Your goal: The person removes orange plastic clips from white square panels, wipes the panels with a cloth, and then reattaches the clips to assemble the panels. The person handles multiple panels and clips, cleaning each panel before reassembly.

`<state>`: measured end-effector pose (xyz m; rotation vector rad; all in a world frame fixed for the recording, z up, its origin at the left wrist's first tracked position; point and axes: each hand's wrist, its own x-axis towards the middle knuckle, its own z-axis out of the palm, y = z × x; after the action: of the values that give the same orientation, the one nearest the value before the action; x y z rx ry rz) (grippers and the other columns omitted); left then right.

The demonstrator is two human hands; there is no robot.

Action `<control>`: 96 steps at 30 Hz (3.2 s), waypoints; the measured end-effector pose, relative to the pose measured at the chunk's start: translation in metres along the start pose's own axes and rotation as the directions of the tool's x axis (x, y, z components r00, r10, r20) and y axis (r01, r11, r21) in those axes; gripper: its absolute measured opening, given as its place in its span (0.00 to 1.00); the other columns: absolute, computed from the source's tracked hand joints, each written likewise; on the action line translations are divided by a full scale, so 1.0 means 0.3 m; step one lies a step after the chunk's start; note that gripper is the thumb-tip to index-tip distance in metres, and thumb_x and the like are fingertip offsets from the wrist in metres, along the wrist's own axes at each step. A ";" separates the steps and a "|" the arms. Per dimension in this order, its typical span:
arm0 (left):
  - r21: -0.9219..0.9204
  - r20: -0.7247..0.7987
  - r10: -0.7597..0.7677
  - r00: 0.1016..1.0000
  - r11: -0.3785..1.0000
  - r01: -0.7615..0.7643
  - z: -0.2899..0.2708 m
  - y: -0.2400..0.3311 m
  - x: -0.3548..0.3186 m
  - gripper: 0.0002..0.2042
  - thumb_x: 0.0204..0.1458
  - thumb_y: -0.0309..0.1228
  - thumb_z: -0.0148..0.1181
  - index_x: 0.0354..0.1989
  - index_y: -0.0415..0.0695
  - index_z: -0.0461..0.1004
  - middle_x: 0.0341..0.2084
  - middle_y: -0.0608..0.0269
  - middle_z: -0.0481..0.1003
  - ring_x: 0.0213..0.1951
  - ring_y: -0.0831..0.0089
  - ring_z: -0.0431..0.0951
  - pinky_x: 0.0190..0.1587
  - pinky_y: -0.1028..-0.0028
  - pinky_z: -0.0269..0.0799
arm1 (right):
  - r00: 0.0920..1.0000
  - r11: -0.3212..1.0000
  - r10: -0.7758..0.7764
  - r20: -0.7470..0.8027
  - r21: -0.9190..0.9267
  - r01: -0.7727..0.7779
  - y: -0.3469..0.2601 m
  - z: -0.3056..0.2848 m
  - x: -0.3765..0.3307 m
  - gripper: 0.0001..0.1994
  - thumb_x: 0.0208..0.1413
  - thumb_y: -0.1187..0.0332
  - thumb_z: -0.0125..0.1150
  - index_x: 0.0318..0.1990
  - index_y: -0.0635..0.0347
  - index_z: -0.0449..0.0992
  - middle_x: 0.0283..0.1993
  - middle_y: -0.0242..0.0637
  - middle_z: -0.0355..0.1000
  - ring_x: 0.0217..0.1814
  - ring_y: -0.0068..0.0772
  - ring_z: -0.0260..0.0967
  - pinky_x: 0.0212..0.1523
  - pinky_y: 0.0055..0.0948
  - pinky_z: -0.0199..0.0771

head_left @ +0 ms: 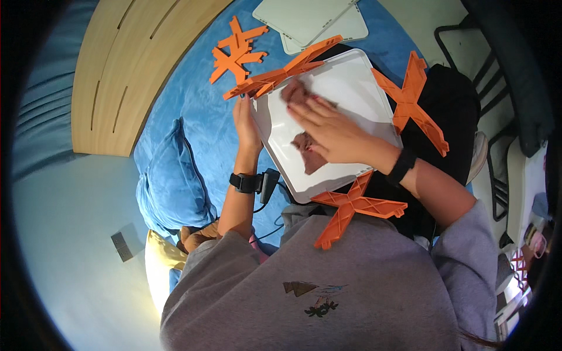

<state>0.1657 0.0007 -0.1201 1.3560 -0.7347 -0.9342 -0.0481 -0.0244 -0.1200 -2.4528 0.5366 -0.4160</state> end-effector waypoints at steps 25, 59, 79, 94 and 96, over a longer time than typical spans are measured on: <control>0.149 0.188 0.033 0.982 0.987 -0.062 -0.029 -0.064 0.008 0.14 0.54 0.23 0.54 0.49 0.37 0.67 0.44 0.63 0.71 0.44 0.77 0.70 0.46 0.79 0.67 | 0.959 0.951 -0.275 -0.067 0.124 0.282 -0.063 -0.088 -0.008 0.23 0.45 0.75 0.58 0.53 0.62 0.69 0.59 0.42 0.63 0.64 0.42 0.57 0.69 0.38 0.45; 0.095 0.044 0.036 0.998 0.995 -0.040 -0.010 0.082 0.024 0.20 0.48 0.19 0.56 0.52 0.35 0.66 0.43 0.56 0.73 0.40 0.73 0.75 0.45 0.77 0.71 | 0.841 0.737 -0.012 0.541 0.573 -0.358 0.040 -0.152 -0.156 0.15 0.39 0.80 0.53 0.35 0.58 0.80 0.32 0.41 0.76 0.31 0.32 0.73 0.31 0.29 0.70; 0.218 0.856 0.501 0.126 -0.128 -0.967 0.203 0.347 -0.275 0.11 0.46 0.25 0.59 0.39 0.39 0.74 0.41 0.50 0.74 0.45 0.56 0.76 0.42 0.70 0.77 | 0.444 0.508 0.801 -0.402 0.849 -0.146 0.041 -0.370 -0.363 0.18 0.49 0.85 0.48 0.50 0.67 0.71 0.46 0.40 0.71 0.48 0.29 0.69 0.50 0.24 0.67; 0.002 0.894 0.397 0.208 0.460 -0.888 0.320 0.141 -0.436 0.09 0.43 0.24 0.55 0.34 0.35 0.73 0.46 0.48 0.71 0.55 0.53 0.68 0.56 0.59 0.65 | 0.909 0.958 0.118 -0.401 -0.195 -0.210 -0.138 -0.466 -0.018 0.25 0.45 0.85 0.44 0.53 0.60 0.69 0.55 0.48 0.65 0.59 0.50 0.61 0.57 0.35 0.63; 0.122 0.773 0.560 0.298 0.329 -0.936 0.202 0.145 -0.398 0.09 0.42 0.22 0.56 0.35 0.36 0.73 0.42 0.50 0.74 0.48 0.52 0.72 0.54 0.57 0.67 | 0.899 0.937 0.163 -0.406 -0.221 -0.269 -0.093 -0.425 -0.007 0.25 0.45 0.86 0.43 0.53 0.59 0.69 0.55 0.47 0.66 0.59 0.49 0.61 0.57 0.36 0.63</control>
<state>0.0626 0.0762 -0.0611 0.8520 -2.1623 -0.2273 -0.0941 -0.0636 -0.0042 -2.5371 1.0896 -0.7808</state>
